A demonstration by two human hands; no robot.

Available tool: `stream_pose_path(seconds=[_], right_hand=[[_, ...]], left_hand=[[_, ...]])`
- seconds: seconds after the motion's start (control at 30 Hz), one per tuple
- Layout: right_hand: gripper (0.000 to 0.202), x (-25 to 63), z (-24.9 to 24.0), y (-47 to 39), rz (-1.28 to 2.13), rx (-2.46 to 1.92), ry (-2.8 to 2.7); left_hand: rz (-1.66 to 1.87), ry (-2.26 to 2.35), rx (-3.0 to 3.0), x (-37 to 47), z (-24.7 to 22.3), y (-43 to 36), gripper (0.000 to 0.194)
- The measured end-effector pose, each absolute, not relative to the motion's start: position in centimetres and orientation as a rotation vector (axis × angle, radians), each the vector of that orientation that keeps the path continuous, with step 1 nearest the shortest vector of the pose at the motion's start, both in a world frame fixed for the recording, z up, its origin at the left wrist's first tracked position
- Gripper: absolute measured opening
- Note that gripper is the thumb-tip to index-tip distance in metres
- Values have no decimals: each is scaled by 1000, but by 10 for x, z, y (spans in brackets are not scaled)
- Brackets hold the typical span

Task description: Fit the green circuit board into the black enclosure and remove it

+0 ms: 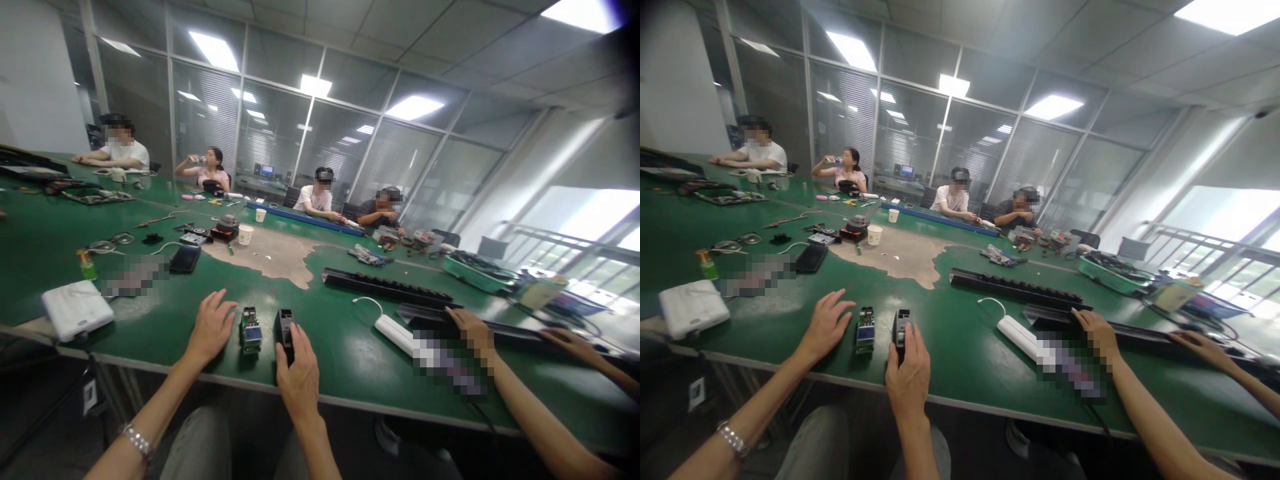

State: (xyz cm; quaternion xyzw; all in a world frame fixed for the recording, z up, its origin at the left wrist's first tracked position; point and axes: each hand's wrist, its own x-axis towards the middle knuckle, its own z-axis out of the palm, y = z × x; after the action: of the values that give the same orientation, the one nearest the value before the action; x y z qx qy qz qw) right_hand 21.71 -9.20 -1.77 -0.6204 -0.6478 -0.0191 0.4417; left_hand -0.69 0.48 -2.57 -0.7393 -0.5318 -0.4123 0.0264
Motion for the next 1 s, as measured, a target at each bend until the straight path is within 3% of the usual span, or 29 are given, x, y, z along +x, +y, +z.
stream_pose_path(seconds=[0.2,0.37,1.0], right_hand=[[48,201,16,-93,99,-1474,-1406],[45,160,43,-89,105,-1391,-1563],[43,136,19,-92,-73,-1602,-1849]], left_hand=[[-1267,-1704,-2276,-11,-34,7,32],[-1286,-1748,-2251,-12,-32,5,33],[-1288,-1749,-2275,-12,-22,-3,38]])
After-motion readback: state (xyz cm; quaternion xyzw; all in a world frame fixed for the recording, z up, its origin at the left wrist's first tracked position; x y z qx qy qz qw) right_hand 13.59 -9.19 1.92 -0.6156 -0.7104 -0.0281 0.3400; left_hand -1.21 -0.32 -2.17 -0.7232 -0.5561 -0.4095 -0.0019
